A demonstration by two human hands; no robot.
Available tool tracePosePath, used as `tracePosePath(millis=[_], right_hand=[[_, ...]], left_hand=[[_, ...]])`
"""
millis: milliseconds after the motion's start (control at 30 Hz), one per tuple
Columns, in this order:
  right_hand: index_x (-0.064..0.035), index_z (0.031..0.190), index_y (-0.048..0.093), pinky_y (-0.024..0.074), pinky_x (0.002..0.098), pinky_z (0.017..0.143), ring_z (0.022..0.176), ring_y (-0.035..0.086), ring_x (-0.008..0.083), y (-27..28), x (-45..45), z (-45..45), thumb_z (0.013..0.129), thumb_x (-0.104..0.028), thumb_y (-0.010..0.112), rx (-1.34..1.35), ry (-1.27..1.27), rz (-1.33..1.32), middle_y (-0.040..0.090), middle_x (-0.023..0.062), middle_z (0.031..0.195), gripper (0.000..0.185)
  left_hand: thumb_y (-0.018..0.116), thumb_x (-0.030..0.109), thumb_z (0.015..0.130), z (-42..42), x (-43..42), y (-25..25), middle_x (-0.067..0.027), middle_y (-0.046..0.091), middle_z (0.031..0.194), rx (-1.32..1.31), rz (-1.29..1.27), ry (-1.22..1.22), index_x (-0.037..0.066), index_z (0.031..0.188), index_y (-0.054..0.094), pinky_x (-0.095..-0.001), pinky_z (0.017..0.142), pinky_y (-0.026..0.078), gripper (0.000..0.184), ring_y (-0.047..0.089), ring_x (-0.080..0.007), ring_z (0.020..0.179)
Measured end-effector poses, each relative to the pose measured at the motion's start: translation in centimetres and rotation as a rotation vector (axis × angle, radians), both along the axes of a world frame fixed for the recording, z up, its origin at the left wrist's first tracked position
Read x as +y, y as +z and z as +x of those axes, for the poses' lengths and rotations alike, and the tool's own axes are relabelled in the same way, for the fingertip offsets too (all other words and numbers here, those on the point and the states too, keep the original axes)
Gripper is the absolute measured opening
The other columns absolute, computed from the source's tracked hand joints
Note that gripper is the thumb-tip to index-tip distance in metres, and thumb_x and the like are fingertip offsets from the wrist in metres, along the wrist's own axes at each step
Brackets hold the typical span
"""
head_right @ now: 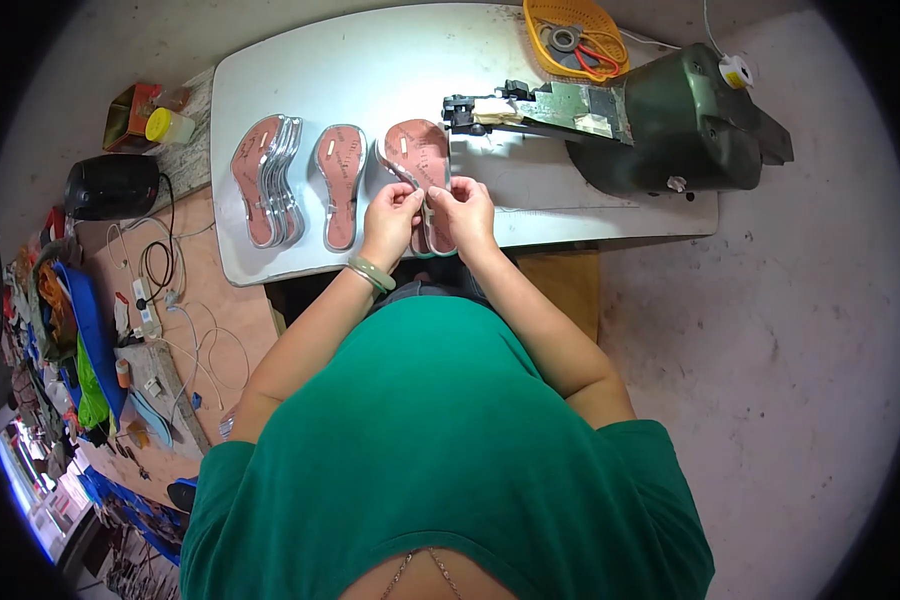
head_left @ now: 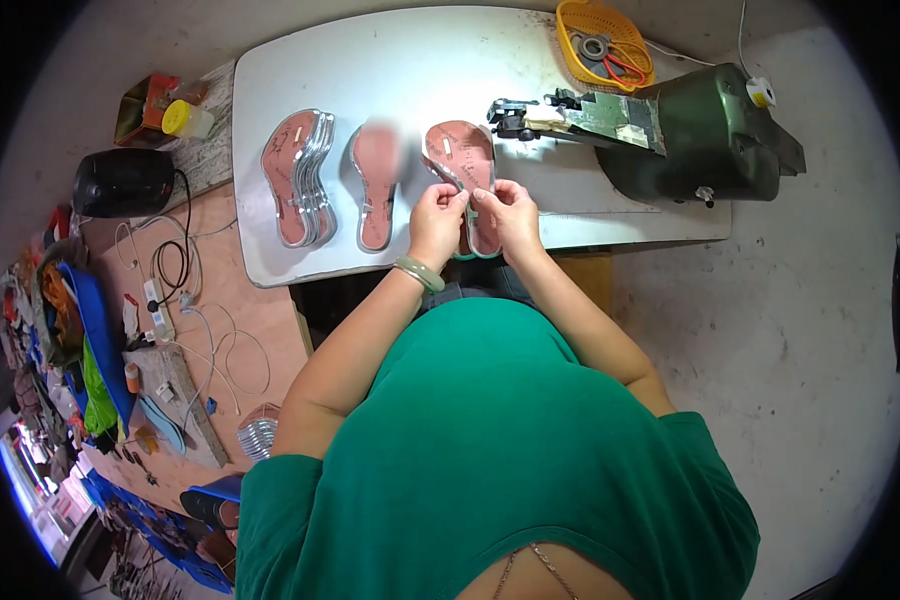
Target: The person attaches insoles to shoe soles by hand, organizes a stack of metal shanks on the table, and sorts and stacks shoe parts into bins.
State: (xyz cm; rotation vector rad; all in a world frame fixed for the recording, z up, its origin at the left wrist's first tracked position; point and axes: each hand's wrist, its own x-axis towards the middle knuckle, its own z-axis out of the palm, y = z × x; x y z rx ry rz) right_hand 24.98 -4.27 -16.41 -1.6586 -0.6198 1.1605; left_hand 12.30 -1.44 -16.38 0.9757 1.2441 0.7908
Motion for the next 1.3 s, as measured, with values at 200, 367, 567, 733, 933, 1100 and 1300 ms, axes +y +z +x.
tracePosePath(millis=[200,367,567,733,933,1100,1300], right_hand=[[-0.0005,0.105,0.058,0.0509,0.0242,0.075,0.081,0.063,0.0107,3.1,0.6,0.2,0.088,-0.009,0.066,0.431,0.112,0.139,0.066,0.0060,0.096,0.021],[-0.0009,0.114,0.052,0.0510,0.0283,0.082,0.090,0.063,0.0130,6.9,1.2,-1.3,0.092,-0.007,0.059,0.783,0.256,0.227,0.064,0.0080,0.105,0.024],[-0.0014,0.119,0.048,0.0487,0.0306,0.089,0.101,0.060,0.0148,10.6,0.4,-3.7,0.093,-0.007,0.058,0.719,0.266,0.390,0.061,0.0090,0.113,0.028],[-0.0015,0.116,0.050,0.0466,0.0273,0.088,0.101,0.057,0.0107,12.9,0.0,-4.0,0.093,-0.005,0.058,0.584,0.288,0.544,0.061,0.0061,0.111,0.025],[-0.0015,0.114,0.054,0.0457,0.0271,0.088,0.098,0.057,0.0089,13.9,-0.4,-2.7,0.092,-0.004,0.060,0.239,0.254,0.630,0.062,0.0057,0.110,0.024],[0.0003,0.117,0.056,0.0479,0.0306,0.087,0.096,0.059,0.0118,13.8,-1.5,1.3,0.090,-0.008,0.063,0.092,0.324,0.435,0.063,0.0083,0.111,0.029],[0.0033,0.119,0.056,0.0510,0.0342,0.086,0.101,0.061,0.0164,14.8,0.0,8.7,0.090,-0.017,0.064,0.846,0.369,0.182,0.062,0.0118,0.114,0.037]], left_hand=[[0.049,0.031,0.100,-2.4,0.8,2.1,-0.0057,0.064,0.096,-0.146,0.073,-0.018,0.000,0.116,0.056,-0.0249,0.074,0.048,0.036,0.060,-0.0117,0.085],[0.034,0.044,0.102,-4.0,3.3,8.5,-0.0099,0.062,0.111,-0.736,-0.125,0.143,0.001,0.129,0.048,-0.0314,0.085,0.049,0.052,0.061,-0.0183,0.099],[0.027,0.042,0.104,-3.9,3.3,12.9,-0.0110,0.063,0.114,-0.749,-0.173,0.069,-0.001,0.122,0.053,-0.0307,0.085,0.050,0.053,0.061,-0.0189,0.101],[0.032,0.037,0.104,-3.6,2.3,16.6,-0.0068,0.064,0.103,-0.717,0.052,0.003,-0.001,0.115,0.057,-0.0270,0.079,0.048,0.047,0.060,-0.0160,0.094],[0.034,0.036,0.104,-2.4,1.7,18.4,-0.0082,0.060,0.111,-0.235,0.398,-0.053,0.001,0.115,0.055,-0.0284,0.083,0.045,0.042,0.057,-0.0156,0.097],[0.041,0.032,0.103,0.1,3.0,18.0,-0.0042,0.053,0.084,-0.004,0.535,-0.040,0.000,0.096,0.057,-0.0271,0.069,0.042,0.037,0.047,-0.0122,0.076],[0.047,0.032,0.101,0.2,8.9,15.1,-0.0051,0.053,0.074,0.133,0.409,-0.563,-0.001,0.091,0.057,-0.0281,0.067,0.043,0.036,0.046,-0.0130,0.071]])
